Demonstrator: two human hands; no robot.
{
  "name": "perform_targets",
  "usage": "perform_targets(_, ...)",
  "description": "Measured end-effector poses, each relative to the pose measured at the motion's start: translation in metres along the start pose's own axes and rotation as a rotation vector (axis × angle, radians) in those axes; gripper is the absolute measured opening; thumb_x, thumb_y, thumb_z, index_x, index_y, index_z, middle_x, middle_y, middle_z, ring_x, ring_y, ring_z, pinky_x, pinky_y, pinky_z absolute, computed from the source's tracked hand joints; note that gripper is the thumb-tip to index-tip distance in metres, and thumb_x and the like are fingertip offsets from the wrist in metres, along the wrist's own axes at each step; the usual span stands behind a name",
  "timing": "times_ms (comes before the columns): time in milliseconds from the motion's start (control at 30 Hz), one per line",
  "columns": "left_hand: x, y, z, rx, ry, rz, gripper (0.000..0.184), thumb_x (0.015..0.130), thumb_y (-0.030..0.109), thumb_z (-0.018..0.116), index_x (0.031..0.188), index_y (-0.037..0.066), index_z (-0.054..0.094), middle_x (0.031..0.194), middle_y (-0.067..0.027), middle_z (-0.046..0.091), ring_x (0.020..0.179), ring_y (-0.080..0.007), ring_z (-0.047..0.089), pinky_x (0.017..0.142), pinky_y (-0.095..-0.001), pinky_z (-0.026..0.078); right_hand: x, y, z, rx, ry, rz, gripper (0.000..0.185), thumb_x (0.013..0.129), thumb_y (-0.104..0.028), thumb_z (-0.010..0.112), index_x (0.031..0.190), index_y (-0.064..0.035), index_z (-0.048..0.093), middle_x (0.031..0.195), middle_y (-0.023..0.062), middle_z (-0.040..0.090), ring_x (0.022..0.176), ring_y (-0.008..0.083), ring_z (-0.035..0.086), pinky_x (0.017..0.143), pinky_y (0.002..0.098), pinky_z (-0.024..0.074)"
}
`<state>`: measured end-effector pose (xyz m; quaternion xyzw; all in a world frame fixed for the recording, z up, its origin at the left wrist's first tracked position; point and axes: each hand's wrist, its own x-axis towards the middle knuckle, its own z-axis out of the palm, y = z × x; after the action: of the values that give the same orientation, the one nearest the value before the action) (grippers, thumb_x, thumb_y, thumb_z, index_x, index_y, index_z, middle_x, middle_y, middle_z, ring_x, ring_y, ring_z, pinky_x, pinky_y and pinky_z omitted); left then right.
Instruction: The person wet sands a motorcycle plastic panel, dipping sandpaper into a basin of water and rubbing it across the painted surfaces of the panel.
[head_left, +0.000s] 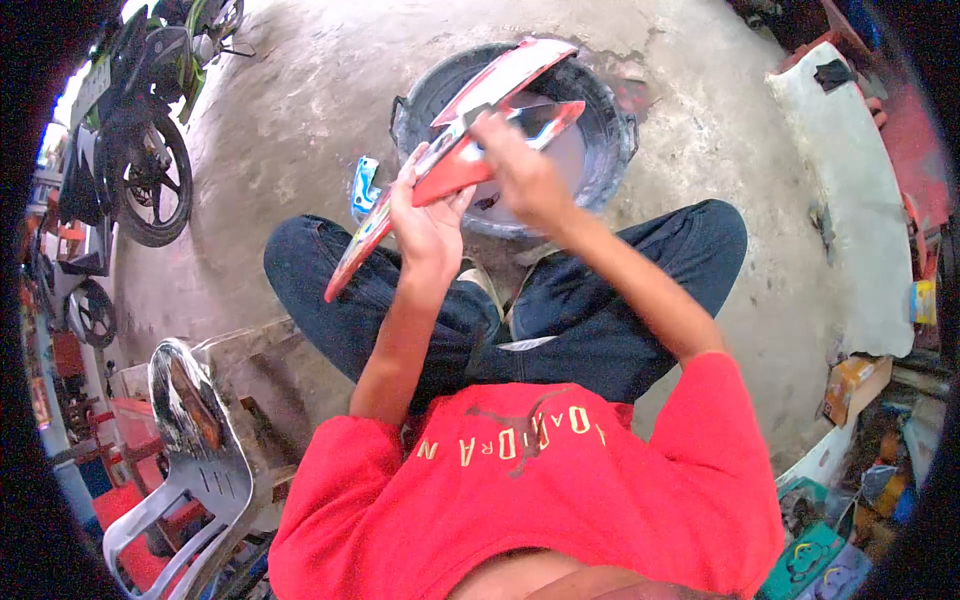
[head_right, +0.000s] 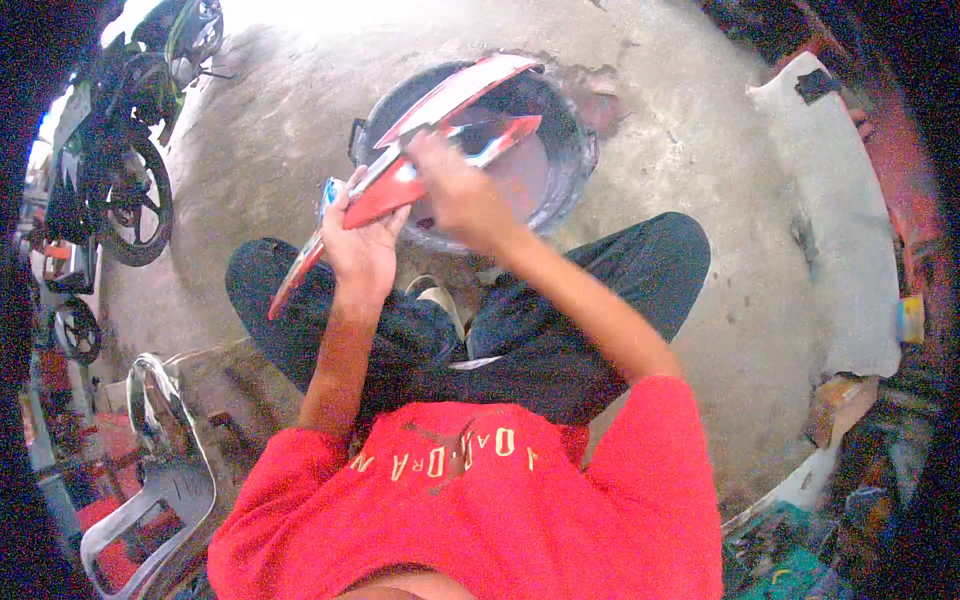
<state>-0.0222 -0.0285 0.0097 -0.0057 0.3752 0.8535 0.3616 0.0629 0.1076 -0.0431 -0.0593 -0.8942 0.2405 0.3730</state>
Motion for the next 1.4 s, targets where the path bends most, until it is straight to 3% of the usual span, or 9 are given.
perform_targets(133,0.004,-0.013,-0.018,0.053,-0.036,0.075,0.046,0.101,0.038,0.042,0.133,0.008,0.053,0.131,-0.0139,0.060,0.117,-0.0250,0.061,0.094,-0.0449,0.052,-0.003,-0.032,-0.005,0.116,-0.106,-0.128,0.045,0.095,-0.011,0.053,0.138,-0.0003,0.052,0.143,0.0217,0.052,0.135,0.0368,0.048,0.114,0.0448,0.0372)
perform_targets(333,-0.001,-0.022,-0.007,0.162,-0.079,0.167,0.048,0.100,0.041,0.050,0.137,0.011,0.047,0.131,-0.0080,0.057,0.121,-0.0246,0.058,0.094,-0.0463,0.055,0.009,0.023,-0.016,-0.024,-0.027,0.223,0.041,0.102,-0.013,0.040,0.136,0.0072,0.050,0.142,0.0264,0.050,0.136,0.0405,0.045,0.116,0.0446,0.0323)
perform_targets(567,-0.001,-0.013,0.012,0.205,-0.044,0.181,0.040,0.100,0.043,0.052,0.130,0.017,0.051,0.129,-0.0038,0.057,0.120,-0.0169,0.054,0.094,-0.0408,0.048,0.026,-0.048,-0.037,0.090,-0.117,-0.148,0.041,0.098,-0.012,0.051,0.136,0.0015,0.053,0.139,0.0229,0.054,0.133,0.0369,0.050,0.113,0.0436,0.0374)
perform_targets(667,-0.006,0.004,0.041,0.197,-0.112,0.135,0.039,0.101,0.042,0.050,0.130,0.017,0.052,0.129,-0.0043,0.057,0.121,-0.0172,0.054,0.096,-0.0423,0.047,0.048,-0.044,-0.063,0.108,-0.172,-0.115,0.039,0.098,-0.006,0.050,0.136,0.0043,0.052,0.140,0.0230,0.054,0.133,0.0363,0.049,0.113,0.0423,0.0376)
perform_targets(867,-0.003,0.032,0.087,0.174,-0.111,0.065,0.035,0.100,0.035,0.049,0.127,0.014,0.056,0.127,-0.0041,0.058,0.120,-0.0179,0.054,0.101,-0.0453,0.041,0.084,-0.038,-0.087,0.093,-0.197,-0.038,0.041,0.101,-0.011,0.049,0.138,0.0047,0.049,0.136,0.0243,0.056,0.130,0.0362,0.053,0.110,0.0387,0.0401)
perform_targets(1033,0.010,0.032,0.086,0.108,-0.163,0.020,0.032,0.102,0.035,0.046,0.119,0.011,0.059,0.121,-0.0068,0.061,0.115,-0.0192,0.056,0.100,-0.0384,0.042,0.073,-0.046,-0.072,0.105,-0.034,-0.157,0.040,0.099,-0.012,0.050,0.135,0.0055,0.051,0.137,0.0264,0.055,0.131,0.0401,0.050,0.112,0.0447,0.0386)
perform_targets(1133,0.021,0.027,0.080,0.055,-0.127,-0.030,0.033,0.103,0.035,0.045,0.117,0.009,0.059,0.120,-0.0088,0.062,0.112,-0.0217,0.058,0.100,-0.0372,0.043,0.071,-0.034,-0.065,0.104,-0.068,-0.138,0.040,0.099,-0.007,0.049,0.137,0.0041,0.051,0.142,0.0226,0.052,0.137,0.0350,0.046,0.114,0.0417,0.0358)
perform_targets(1333,0.021,0.028,0.077,0.077,-0.081,-0.018,0.053,0.103,0.047,0.042,0.133,0.002,0.042,0.128,-0.0161,0.056,0.120,-0.0275,0.057,0.103,-0.0443,0.045,0.066,0.014,-0.048,0.073,-0.005,0.224,0.037,0.103,-0.013,0.042,0.133,0.0043,0.054,0.137,0.0249,0.055,0.133,0.0379,0.049,0.114,0.0424,0.0360)
perform_targets(1400,0.020,0.032,0.076,0.046,-0.111,-0.010,0.056,0.103,0.049,0.042,0.134,0.003,0.040,0.130,-0.0172,0.055,0.120,-0.0279,0.057,0.103,-0.0447,0.045,0.060,0.007,-0.044,0.068,-0.012,0.213,0.038,0.102,-0.013,0.043,0.134,0.0040,0.053,0.137,0.0251,0.055,0.132,0.0394,0.049,0.113,0.0427,0.0372)
